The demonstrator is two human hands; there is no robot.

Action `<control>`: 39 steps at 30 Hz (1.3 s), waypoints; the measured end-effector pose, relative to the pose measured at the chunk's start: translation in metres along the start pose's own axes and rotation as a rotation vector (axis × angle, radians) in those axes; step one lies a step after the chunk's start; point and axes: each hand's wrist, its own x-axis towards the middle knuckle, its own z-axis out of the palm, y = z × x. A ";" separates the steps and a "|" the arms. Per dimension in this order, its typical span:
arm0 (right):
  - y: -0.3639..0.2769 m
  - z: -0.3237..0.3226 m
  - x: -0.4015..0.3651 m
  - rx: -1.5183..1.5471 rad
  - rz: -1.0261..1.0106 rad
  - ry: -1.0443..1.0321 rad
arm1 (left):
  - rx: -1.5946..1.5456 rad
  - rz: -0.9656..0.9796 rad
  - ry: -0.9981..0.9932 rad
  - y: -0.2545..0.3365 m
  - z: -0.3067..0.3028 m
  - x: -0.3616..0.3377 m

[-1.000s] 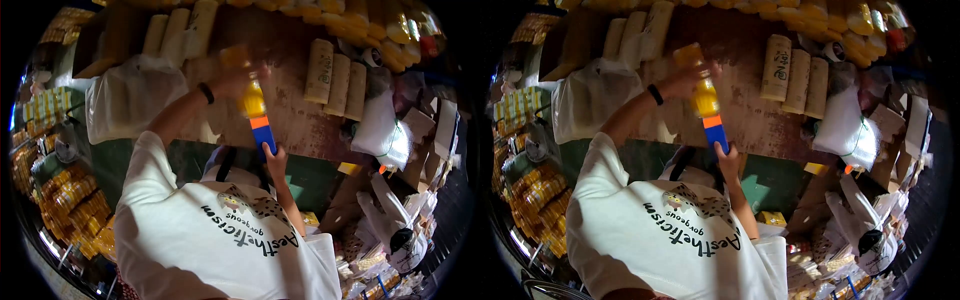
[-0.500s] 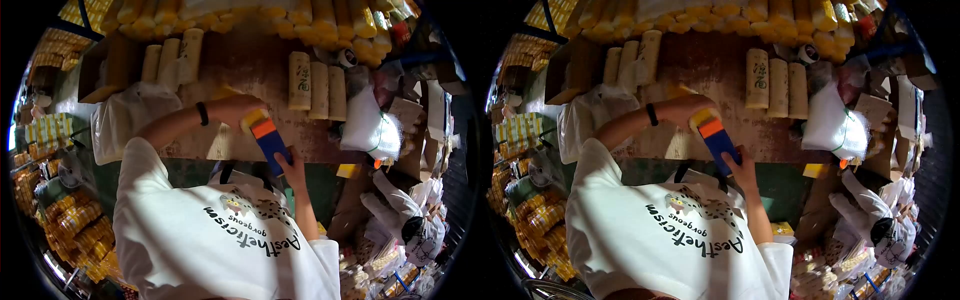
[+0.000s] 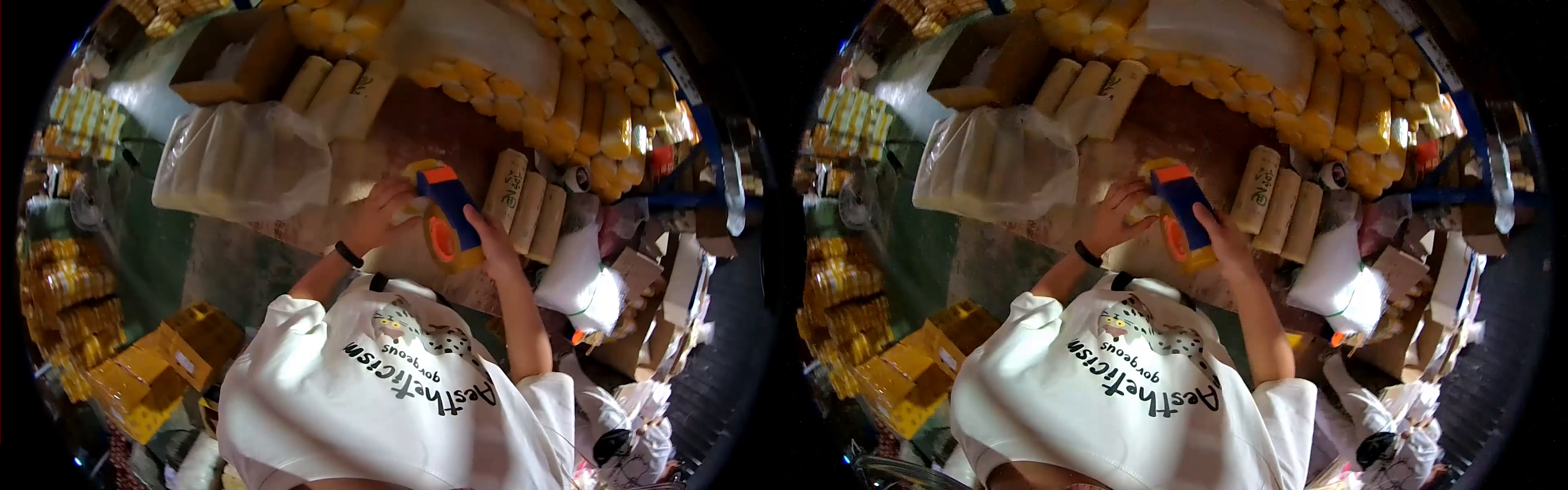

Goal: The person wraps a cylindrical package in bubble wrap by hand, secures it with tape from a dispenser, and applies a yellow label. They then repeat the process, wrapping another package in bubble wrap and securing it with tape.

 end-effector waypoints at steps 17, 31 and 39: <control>-0.126 0.026 -0.013 0.119 0.067 -0.035 | -0.095 -0.292 0.446 -0.001 0.041 0.011; 0.021 0.006 -0.102 -0.236 -0.434 0.194 | -0.043 -0.078 0.342 -0.046 0.037 0.033; 0.084 0.031 -0.070 -0.187 -0.283 0.136 | 0.096 0.071 0.324 -0.059 0.028 0.045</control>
